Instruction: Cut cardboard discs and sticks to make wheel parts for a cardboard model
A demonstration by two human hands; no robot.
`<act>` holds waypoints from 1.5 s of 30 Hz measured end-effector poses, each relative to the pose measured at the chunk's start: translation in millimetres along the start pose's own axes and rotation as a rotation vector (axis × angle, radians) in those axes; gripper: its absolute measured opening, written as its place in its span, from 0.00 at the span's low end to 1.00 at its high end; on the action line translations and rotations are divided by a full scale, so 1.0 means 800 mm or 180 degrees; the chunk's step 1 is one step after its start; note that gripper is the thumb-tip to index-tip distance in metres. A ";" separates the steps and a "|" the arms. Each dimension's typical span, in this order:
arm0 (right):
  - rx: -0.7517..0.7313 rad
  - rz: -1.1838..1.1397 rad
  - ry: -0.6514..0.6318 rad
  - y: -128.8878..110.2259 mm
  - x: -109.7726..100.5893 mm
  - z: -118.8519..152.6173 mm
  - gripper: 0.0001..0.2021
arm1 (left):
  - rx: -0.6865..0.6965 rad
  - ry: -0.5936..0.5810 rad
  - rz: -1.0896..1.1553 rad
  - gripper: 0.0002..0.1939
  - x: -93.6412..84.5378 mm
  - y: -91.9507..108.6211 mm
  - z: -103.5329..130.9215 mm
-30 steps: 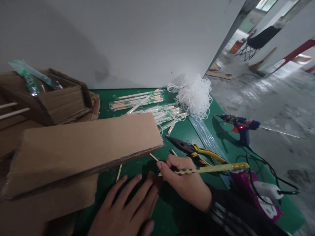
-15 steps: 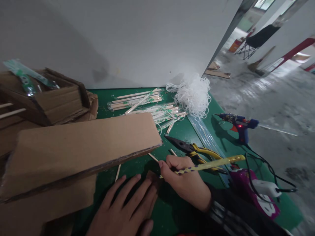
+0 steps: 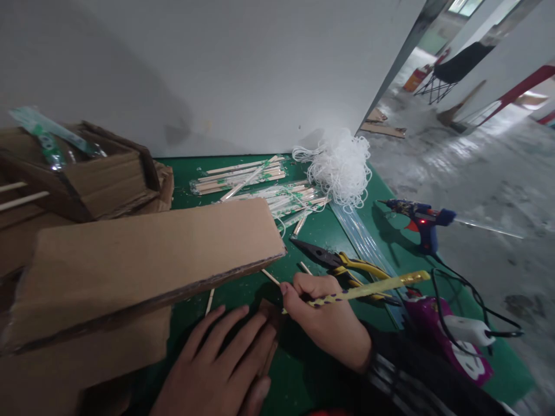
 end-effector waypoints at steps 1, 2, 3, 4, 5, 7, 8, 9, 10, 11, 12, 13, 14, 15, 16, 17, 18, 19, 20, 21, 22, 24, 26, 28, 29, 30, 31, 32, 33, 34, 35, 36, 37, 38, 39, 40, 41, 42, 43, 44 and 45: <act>-0.0015 -0.0010 -0.0022 0.000 0.000 0.000 0.20 | -0.0020 0.0031 -0.0010 0.16 0.000 -0.001 -0.002; -0.0029 -0.0022 -0.0043 0.000 0.001 0.000 0.20 | -0.0061 0.0060 -0.0012 0.16 0.000 0.000 -0.003; -0.0038 -0.0029 -0.0055 0.000 0.001 0.000 0.20 | -0.0096 0.0068 0.0002 0.17 -0.001 0.000 -0.004; -0.0040 -0.0028 -0.0059 0.000 0.001 0.000 0.20 | -0.0141 0.0052 0.0027 0.17 -0.001 0.001 -0.003; -0.0040 -0.0015 -0.0049 0.000 0.001 -0.001 0.20 | -0.0201 0.0006 0.0064 0.18 -0.002 0.003 -0.002; -0.0045 0.0030 -0.0005 0.000 0.001 -0.001 0.20 | -0.0314 -0.0064 0.0147 0.19 -0.003 0.004 0.000; -0.0058 0.0051 0.0002 -0.001 0.000 -0.001 0.20 | -0.0381 -0.0095 0.0178 0.18 -0.003 0.005 0.001; -0.0083 0.0066 -0.0004 -0.001 0.000 -0.001 0.20 | -0.0430 -0.0096 0.0200 0.18 -0.004 0.005 0.002; -0.0117 0.0079 -0.0018 -0.002 0.001 -0.001 0.20 | -0.0463 -0.0082 0.0216 0.18 -0.004 0.004 0.001; -0.0149 0.0088 -0.0029 -0.003 0.001 0.000 0.20 | -0.0477 -0.0104 0.0228 0.18 -0.003 0.004 0.001; -0.0171 0.0089 -0.0035 -0.003 0.001 0.000 0.20 | -0.0492 -0.0130 0.0238 0.17 -0.003 0.004 -0.001; -0.0184 0.0085 -0.0032 -0.003 0.001 0.000 0.20 | -0.0506 -0.0172 0.0246 0.17 -0.002 0.004 -0.002; -0.0190 0.0085 -0.0019 -0.004 0.000 0.000 0.20 | -0.0475 -0.0207 0.0254 0.17 -0.002 0.005 -0.004; -0.0189 0.0090 0.0000 -0.004 0.000 0.001 0.20 | -0.0460 -0.0231 0.0256 0.17 -0.002 0.005 -0.005; -0.0191 0.0104 0.0013 -0.004 0.000 0.001 0.20 | -0.0454 -0.0238 0.0250 0.17 -0.003 0.006 -0.005; -0.0202 0.0126 0.0009 -0.004 -0.001 0.002 0.20 | -0.0426 -0.0225 0.0238 0.17 -0.004 0.007 -0.005; -0.0222 0.0147 -0.0011 -0.004 -0.001 0.002 0.20 | -0.0444 -0.0198 0.0204 0.17 -0.006 0.006 -0.005; -0.0243 0.0160 -0.0036 -0.005 0.000 0.002 0.20 | -0.0430 -0.0189 0.0156 0.17 -0.008 0.006 -0.004; -0.0256 0.0170 -0.0053 -0.005 0.000 0.002 0.20 | -0.0355 -0.0240 0.0095 0.16 -0.009 0.006 -0.004; -0.0263 0.0176 -0.0059 -0.005 0.000 0.002 0.20 | -0.0266 -0.0289 0.0032 0.16 -0.009 0.006 -0.004; -0.0263 0.0178 -0.0049 -0.006 0.000 0.002 0.20 | -0.0188 -0.0312 -0.0024 0.16 -0.010 0.005 -0.003; -0.0248 0.0174 -0.0012 -0.005 0.000 0.001 0.20 | -0.0083 -0.0322 -0.0084 0.15 -0.011 0.005 -0.004; -0.0265 0.0161 -0.0035 -0.005 0.000 0.001 0.20 | -0.0110 -0.0292 -0.0087 0.15 -0.013 0.004 -0.005; -0.0305 0.0160 -0.0103 -0.004 0.001 0.002 0.21 | -0.0174 -0.0268 -0.0074 0.16 -0.014 0.004 -0.006; -0.0325 0.0168 -0.0137 -0.004 0.001 0.002 0.21 | -0.0177 -0.0267 -0.0074 0.16 -0.014 0.004 -0.007; -0.0339 0.0178 -0.0156 -0.004 0.001 0.003 0.21 | -0.0165 -0.0262 -0.0077 0.16 -0.014 0.005 -0.007; -0.0338 0.0191 -0.0157 -0.004 0.002 0.003 0.21 | -0.0143 -0.0255 -0.0082 0.16 -0.014 0.005 -0.008; -0.0329 0.0205 -0.0143 -0.004 0.001 0.004 0.21 | -0.0114 -0.0246 -0.0081 0.15 -0.014 0.006 -0.008; -0.0319 0.0218 -0.0117 -0.005 0.001 0.004 0.21 | -0.0114 -0.0236 -0.0075 0.15 -0.014 0.006 -0.008; -0.0310 0.0228 -0.0090 -0.005 0.001 0.003 0.21 | -0.0129 -0.0215 -0.0059 0.15 -0.013 0.006 -0.008; -0.0308 0.0238 -0.0074 -0.006 0.001 0.003 0.21 | -0.0146 -0.0213 -0.0033 0.15 -0.013 0.007 -0.008; -0.0318 0.0245 -0.0079 -0.006 0.001 0.003 0.21 | -0.0177 -0.0200 -0.0002 0.15 -0.013 0.008 -0.008; -0.0342 0.0253 -0.0116 -0.007 0.002 0.003 0.21 | -0.0235 -0.0188 0.0022 0.15 -0.013 0.008 -0.008; -0.0372 0.0259 -0.0172 -0.007 0.002 0.003 0.21 | -0.0281 -0.0187 0.0040 0.16 -0.013 0.008 -0.008; -0.0394 0.0265 -0.0237 -0.007 0.003 0.003 0.21 | -0.0324 -0.0162 0.0045 0.16 -0.014 0.009 -0.009; -0.0401 0.0271 -0.0288 -0.006 0.004 0.004 0.21 | -0.0330 -0.0167 0.0040 0.16 -0.014 0.009 -0.009; -0.0397 0.0275 -0.0333 -0.006 0.004 0.004 0.21 | -0.0295 -0.0177 0.0033 0.16 -0.015 0.010 -0.010; -0.0383 0.0276 -0.0368 -0.005 0.005 0.005 0.21 | -0.0267 -0.0170 0.0028 0.15 -0.016 0.010 -0.011; -0.0364 0.0280 -0.0396 -0.005 0.005 0.005 0.21 | -0.0231 -0.0185 0.0028 0.15 -0.017 0.010 -0.012; -0.0350 0.0289 -0.0414 -0.004 0.006 0.006 0.21 | -0.0197 -0.0161 0.0029 0.15 -0.018 0.010 -0.012; -0.0345 0.0299 -0.0422 -0.004 0.006 0.006 0.21 | -0.0203 -0.0140 0.0025 0.15 -0.018 0.010 -0.012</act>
Point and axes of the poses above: each hand's wrist, its own z-axis away from the middle knuckle, its own x-axis out of the palm, y = z × x, the point moved 3 cm from there along -z, towards the middle knuckle, and after that the axes turned 6 degrees about -x, right-handed, at the moved point
